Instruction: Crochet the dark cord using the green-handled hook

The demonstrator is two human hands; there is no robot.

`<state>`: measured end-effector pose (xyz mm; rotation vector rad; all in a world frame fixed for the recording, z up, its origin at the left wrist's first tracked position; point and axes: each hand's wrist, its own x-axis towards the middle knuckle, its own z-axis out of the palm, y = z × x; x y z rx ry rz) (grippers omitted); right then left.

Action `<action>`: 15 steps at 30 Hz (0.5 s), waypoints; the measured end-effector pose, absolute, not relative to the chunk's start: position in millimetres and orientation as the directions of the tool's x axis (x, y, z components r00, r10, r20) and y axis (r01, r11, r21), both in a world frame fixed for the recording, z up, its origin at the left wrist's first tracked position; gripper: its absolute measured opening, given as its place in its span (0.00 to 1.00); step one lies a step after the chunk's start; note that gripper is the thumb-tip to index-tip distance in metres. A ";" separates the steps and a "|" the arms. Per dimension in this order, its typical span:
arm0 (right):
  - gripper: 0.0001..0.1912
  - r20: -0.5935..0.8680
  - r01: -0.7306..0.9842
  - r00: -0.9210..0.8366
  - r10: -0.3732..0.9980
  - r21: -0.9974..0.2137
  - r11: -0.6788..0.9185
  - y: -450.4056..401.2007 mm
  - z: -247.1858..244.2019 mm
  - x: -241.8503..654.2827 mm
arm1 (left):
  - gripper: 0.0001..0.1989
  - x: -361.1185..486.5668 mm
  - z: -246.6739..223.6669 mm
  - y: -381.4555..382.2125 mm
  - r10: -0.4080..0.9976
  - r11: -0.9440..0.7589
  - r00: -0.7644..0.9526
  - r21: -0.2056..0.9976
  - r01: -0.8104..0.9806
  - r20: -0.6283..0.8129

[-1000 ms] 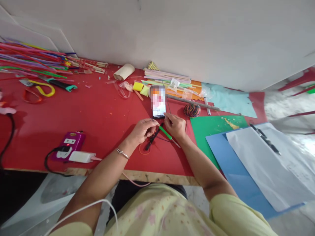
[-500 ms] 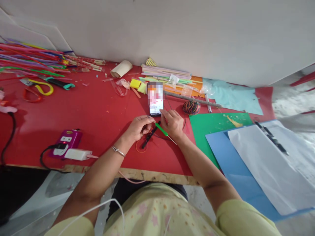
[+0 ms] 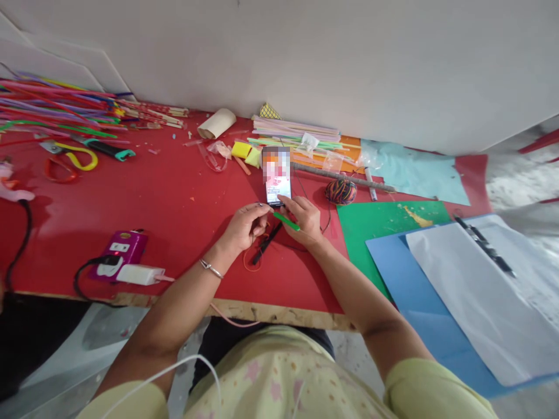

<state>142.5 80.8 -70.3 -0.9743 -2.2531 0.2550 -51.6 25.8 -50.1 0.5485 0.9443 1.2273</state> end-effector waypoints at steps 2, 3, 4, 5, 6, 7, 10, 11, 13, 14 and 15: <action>0.20 0.520 0.634 -0.472 0.712 -0.361 0.684 83.9 -70.8 140.2 | 0.13 -51.3 -49.5 25.7 0.952 0.278 0.042 0.797 -0.536 -0.303; 0.21 0.525 0.656 -0.460 0.716 -0.342 0.672 86.0 -71.3 139.6 | 0.13 -51.3 -49.1 25.7 0.952 0.279 0.043 0.799 -0.533 -0.304; 0.21 0.525 0.675 -0.450 0.723 -0.330 0.660 88.2 -71.9 139.3 | 0.13 -51.3 -48.7 25.6 0.952 0.280 0.045 0.801 -0.529 -0.303; 0.21 0.525 0.693 -0.438 0.730 -0.320 0.646 90.4 -72.5 139.4 | 0.13 -51.4 -48.3 25.5 0.952 0.281 0.048 0.802 -0.527 -0.302; 0.21 0.527 0.709 -0.425 0.736 -0.312 0.633 92.3 -73.1 139.6 | 0.13 -51.5 -48.0 25.4 0.952 0.282 0.053 0.802 -0.526 -0.301; 0.21 0.530 0.722 -0.415 0.739 -0.303 0.622 94.1 -73.7 139.8 | 0.14 -51.7 -47.7 25.3 0.953 0.282 0.057 0.802 -0.526 -0.298; 0.21 0.553 0.741 -0.403 0.729 -0.269 0.615 97.6 -74.6 139.3 | 0.14 -52.0 -47.6 25.0 0.956 0.278 0.071 0.803 -0.527 -0.285; 0.21 0.562 0.745 -0.402 0.723 -0.259 0.615 98.2 -74.6 138.7 | 0.14 -52.1 -47.8 25.0 0.957 0.277 0.076 0.803 -0.527 -0.280; 0.22 0.564 0.754 -0.399 0.723 -0.247 0.609 98.6 -74.4 137.3 | 0.14 -52.1 -48.5 25.1 0.958 0.274 0.082 0.803 -0.529 -0.273; 0.22 0.559 0.759 -0.399 0.727 -0.244 0.603 98.5 -74.1 136.5 | 0.14 -52.1 -48.9 25.1 0.959 0.274 0.083 0.803 -0.529 -0.272; 0.22 0.552 0.765 -0.399 0.732 -0.241 0.598 98.3 -73.8 135.7 | 0.14 -52.1 -49.2 25.2 0.959 0.275 0.085 0.803 -0.529 -0.272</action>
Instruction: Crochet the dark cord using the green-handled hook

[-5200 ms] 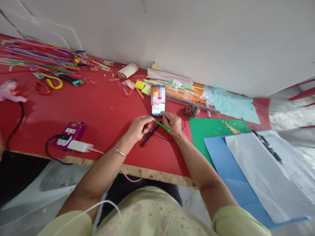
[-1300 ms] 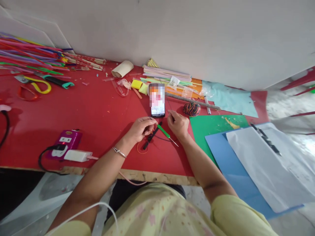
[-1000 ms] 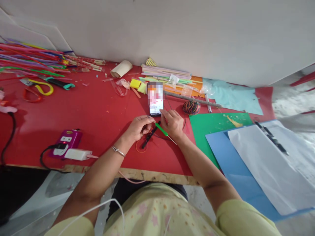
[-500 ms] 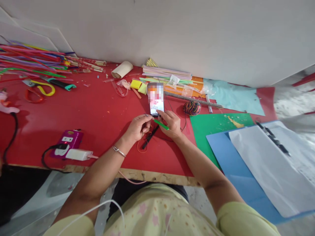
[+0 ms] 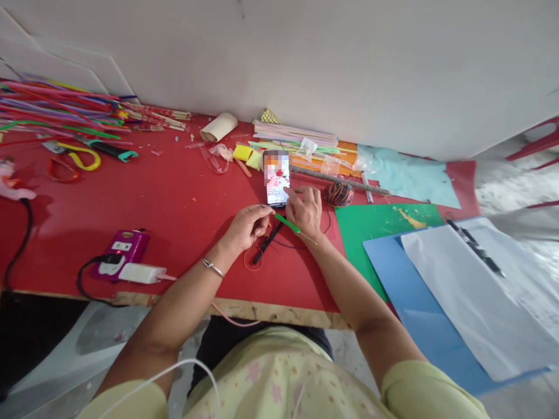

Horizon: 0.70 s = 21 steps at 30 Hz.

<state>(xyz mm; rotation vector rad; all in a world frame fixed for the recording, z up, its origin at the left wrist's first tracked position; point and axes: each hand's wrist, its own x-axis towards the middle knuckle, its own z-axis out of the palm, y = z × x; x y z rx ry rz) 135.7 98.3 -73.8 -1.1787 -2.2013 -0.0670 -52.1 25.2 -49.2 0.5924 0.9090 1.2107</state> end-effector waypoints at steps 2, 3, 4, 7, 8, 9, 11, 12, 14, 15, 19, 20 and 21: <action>0.22 0.544 0.774 -0.403 0.736 -0.226 0.591 97.7 -72.8 134.3 | 0.14 -52.0 -49.6 25.2 0.959 0.275 0.087 0.805 -0.526 -0.271; 0.22 0.542 0.780 -0.406 0.736 -0.215 0.588 97.3 -72.1 133.7 | 0.14 -51.9 -49.7 25.2 0.960 0.273 0.087 0.806 -0.525 -0.267; 0.22 0.538 0.787 -0.407 0.738 -0.202 0.582 97.1 -71.4 133.1 | 0.13 -51.9 -49.7 25.2 0.961 0.270 0.088 0.806 -0.527 -0.263; 0.22 0.515 0.805 -0.417 0.749 -0.174 0.568 96.8 -69.6 131.8 | 0.13 -51.9 -50.1 25.3 0.962 0.267 0.093 0.802 -0.534 -0.258; 0.23 0.506 0.807 -0.424 0.752 -0.167 0.567 96.8 -69.3 131.5 | 0.12 -51.9 -50.3 25.4 0.961 0.268 0.094 0.801 -0.535 -0.259; 0.23 0.500 0.807 -0.431 0.752 -0.160 0.569 96.9 -69.1 131.3 | 0.12 -51.9 -50.7 25.5 0.961 0.270 0.094 0.800 -0.537 -0.261; 0.22 0.500 0.806 -0.438 0.747 -0.150 0.572 97.0 -69.3 131.1 | 0.12 -51.9 -51.5 25.7 0.960 0.271 0.095 0.797 -0.540 -0.262; 0.22 0.504 0.807 -0.438 0.745 -0.146 0.573 97.0 -69.6 131.1 | 0.12 -51.9 -52.0 25.7 0.960 0.272 0.096 0.796 -0.541 -0.263; 0.22 0.516 0.805 -0.435 0.738 -0.144 0.575 96.9 -70.6 131.1 | 0.12 -51.9 -52.6 25.8 0.960 0.273 0.099 0.795 -0.542 -0.262; 0.22 0.519 0.804 -0.434 0.736 -0.145 0.577 96.9 -71.1 131.0 | 0.11 -51.9 -52.8 25.9 0.960 0.274 0.101 0.795 -0.541 -0.262; 0.22 0.506 0.803 -0.433 0.746 -0.160 0.575 97.3 -73.4 130.8 | 0.11 -51.8 -53.1 26.0 0.961 0.272 0.101 0.800 -0.535 -0.259; 0.22 0.506 0.804 -0.431 0.747 -0.161 0.573 97.4 -73.8 130.6 | 0.11 -51.8 -53.1 26.0 0.961 0.272 0.103 0.801 -0.533 -0.257; 0.22 0.509 0.805 -0.429 0.747 -0.160 0.571 97.5 -74.1 130.5 | 0.11 -51.8 -53.1 25.9 0.961 0.271 0.104 0.802 -0.532 -0.255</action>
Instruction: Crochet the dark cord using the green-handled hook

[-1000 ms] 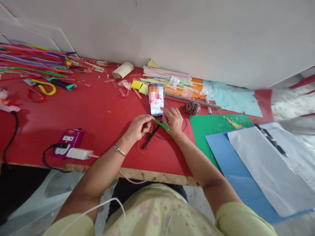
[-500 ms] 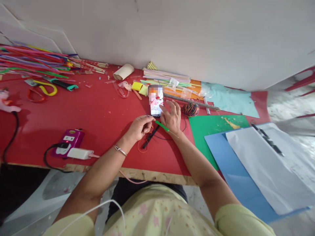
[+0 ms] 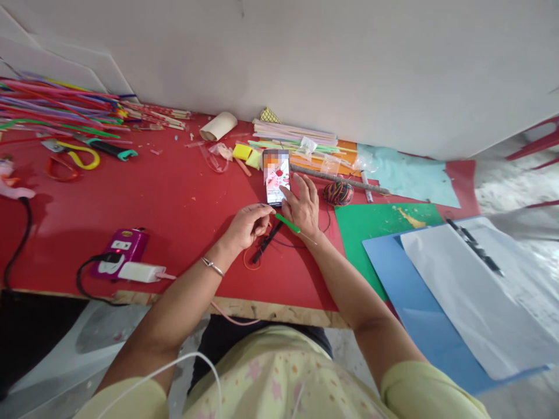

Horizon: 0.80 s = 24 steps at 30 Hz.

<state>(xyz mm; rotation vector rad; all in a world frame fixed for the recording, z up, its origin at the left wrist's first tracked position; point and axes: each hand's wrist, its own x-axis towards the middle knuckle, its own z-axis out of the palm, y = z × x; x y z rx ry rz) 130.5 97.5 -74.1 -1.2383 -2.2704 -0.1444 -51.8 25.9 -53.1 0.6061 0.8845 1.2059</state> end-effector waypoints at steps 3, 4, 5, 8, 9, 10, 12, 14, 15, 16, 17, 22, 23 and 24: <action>0.22 0.511 0.807 -0.423 0.748 -0.162 0.567 97.9 -74.4 130.1 | 0.12 -51.9 -53.5 25.8 0.962 0.270 0.106 0.806 -0.526 -0.253; 0.22 0.507 0.808 -0.422 0.752 -0.165 0.565 98.0 -74.4 129.9 | 0.12 -51.9 -53.6 25.8 0.961 0.271 0.105 0.808 -0.523 -0.254; 0.22 0.502 0.810 -0.421 0.756 -0.167 0.562 98.1 -74.4 129.9 | 0.12 -51.9 -53.7 25.8 0.961 0.272 0.104 0.809 -0.520 -0.256; 0.22 0.485 0.817 -0.424 0.765 -0.158 0.554 98.8 -75.0 129.8 | 0.13 -51.8 -53.8 25.7 0.961 0.273 0.102 0.812 -0.515 -0.258; 0.23 0.481 0.820 -0.427 0.766 -0.153 0.552 99.1 -75.4 129.9 | 0.12 -51.8 -53.8 25.7 0.961 0.272 0.102 0.813 -0.515 -0.256; 0.23 0.479 0.821 -0.428 0.766 -0.147 0.551 99.4 -75.8 130.0 | 0.12 -51.8 -53.8 25.8 0.962 0.270 0.103 0.814 -0.515 -0.254; 0.23 0.477 0.823 -0.431 0.766 -0.142 0.551 99.8 -76.4 130.2 | 0.12 -51.9 -53.9 25.8 0.962 0.269 0.106 0.813 -0.516 -0.251; 0.23 0.478 0.821 -0.432 0.765 -0.142 0.553 99.9 -76.5 130.4 | 0.12 -51.9 -54.0 25.8 0.962 0.269 0.109 0.811 -0.520 -0.250; 0.23 0.479 0.820 -0.433 0.764 -0.142 0.554 99.9 -76.3 130.5 | 0.12 -52.0 -54.0 25.9 0.962 0.271 0.110 0.810 -0.520 -0.251; 0.23 0.481 0.820 -0.433 0.762 -0.141 0.555 99.8 -76.1 130.6 | 0.12 -52.0 -54.2 25.9 0.962 0.271 0.110 0.810 -0.519 -0.252; 0.23 0.482 0.819 -0.434 0.761 -0.140 0.556 99.7 -75.8 130.6 | 0.12 -52.0 -54.3 25.8 0.962 0.270 0.108 0.812 -0.518 -0.251; 0.23 0.458 0.828 -0.434 0.776 -0.137 0.544 99.5 -75.6 129.7 | 0.11 -52.0 -55.1 25.7 0.963 0.265 0.104 0.815 -0.516 -0.247; 0.23 0.453 0.831 -0.431 0.781 -0.139 0.539 99.5 -75.7 129.5 | 0.11 -52.0 -55.1 25.7 0.963 0.265 0.104 0.814 -0.516 -0.247; 0.23 0.452 0.832 -0.426 0.784 -0.143 0.535 99.4 -75.8 129.4 | 0.11 -52.0 -55.0 25.7 0.963 0.266 0.105 0.814 -0.516 -0.248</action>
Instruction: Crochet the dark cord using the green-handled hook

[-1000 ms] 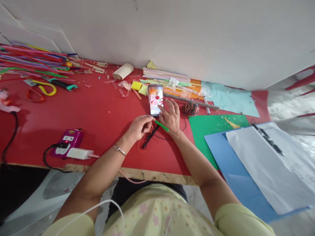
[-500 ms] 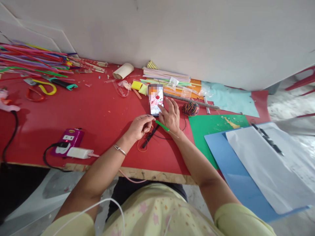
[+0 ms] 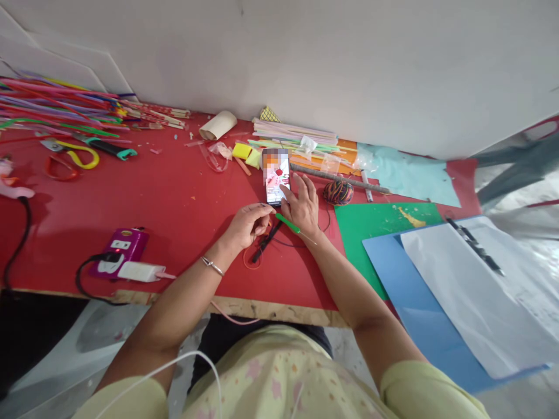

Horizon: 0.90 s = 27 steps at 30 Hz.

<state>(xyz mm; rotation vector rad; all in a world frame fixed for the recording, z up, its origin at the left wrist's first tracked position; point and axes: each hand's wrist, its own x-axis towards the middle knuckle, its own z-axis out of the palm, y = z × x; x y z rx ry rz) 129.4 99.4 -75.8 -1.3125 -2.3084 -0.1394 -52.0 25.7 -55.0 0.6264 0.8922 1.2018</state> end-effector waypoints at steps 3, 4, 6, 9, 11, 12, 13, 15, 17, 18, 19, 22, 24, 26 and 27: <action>0.23 0.467 0.822 -0.416 0.780 -0.173 0.542 99.2 -75.3 130.1 | 0.12 -51.8 -53.7 25.5 0.961 0.273 0.103 0.814 -0.513 -0.258; 0.23 0.476 0.815 -0.413 0.776 -0.188 0.549 99.2 -74.9 130.6 | 0.12 -51.6 -53.0 25.4 0.960 0.275 0.100 0.814 -0.512 -0.262; 0.23 0.492 0.801 -0.405 0.770 -0.215 0.559 99.2 -74.1 131.9 | 0.12 -51.4 -51.7 25.2 0.959 0.278 0.095 0.814 -0.511 -0.268; 0.23 0.501 0.789 -0.401 0.767 -0.237 0.567 99.3 -73.6 133.3 | 0.12 -51.2 -50.4 25.1 0.958 0.280 0.091 0.814 -0.508 -0.273; 0.23 0.506 0.779 -0.405 0.762 -0.244 0.577 99.5 -73.5 133.8 | 0.12 -51.2 -50.1 25.1 0.957 0.283 0.090 0.814 -0.507 -0.277; 0.22 0.511 0.774 -0.407 0.757 -0.247 0.583 99.5 -73.4 134.0 | 0.13 -51.3 -50.1 25.1 0.956 0.286 0.090 0.813 -0.508 -0.280; 0.22 0.520 0.768 -0.408 0.750 -0.249 0.590 99.5 -73.3 134.2 | 0.13 -51.4 -50.1 25.1 0.955 0.288 0.090 0.811 -0.509 -0.283; 0.21 0.544 0.754 -0.410 0.732 -0.249 0.607 99.2 -72.9 134.9 | 0.13 -51.5 -50.1 25.2 0.954 0.290 0.088 0.808 -0.513 -0.287; 0.20 0.566 0.733 -0.415 0.712 -0.257 0.631 98.1 -72.6 136.3 | 0.13 -51.6 -49.7 25.4 0.955 0.285 0.080 0.803 -0.524 -0.286; 0.20 0.572 0.719 -0.416 0.707 -0.269 0.641 97.0 -72.4 137.3 | 0.13 -51.7 -49.3 25.5 0.955 0.282 0.075 0.799 -0.532 -0.287; 0.20 0.573 0.701 -0.418 0.705 -0.291 0.652 95.5 -72.1 138.5 | 0.13 -52.0 -48.8 25.6 0.955 0.279 0.067 0.792 -0.543 -0.291; 0.21 0.540 0.603 -0.467 0.700 -0.385 0.699 86.8 -69.7 141.9 | 0.13 -53.4 -46.5 25.6 0.946 0.286 0.043 0.760 -0.584 -0.323; 0.24 0.493 0.503 -0.521 0.697 -0.482 0.717 76.7 -66.1 142.7 | 0.13 -54.6 -45.8 24.9 0.940 0.294 0.044 0.740 -0.604 -0.337; 0.26 0.446 0.396 -0.523 0.726 -0.627 0.671 64.4 -61.7 141.0 | 0.14 -55.2 -46.9 23.7 0.945 0.293 0.062 0.742 -0.604 -0.322; 0.27 0.425 0.336 -0.494 0.759 -0.711 0.617 58.1 -59.8 139.3 | 0.14 -55.0 -48.1 23.1 0.949 0.288 0.073 0.750 -0.595 -0.307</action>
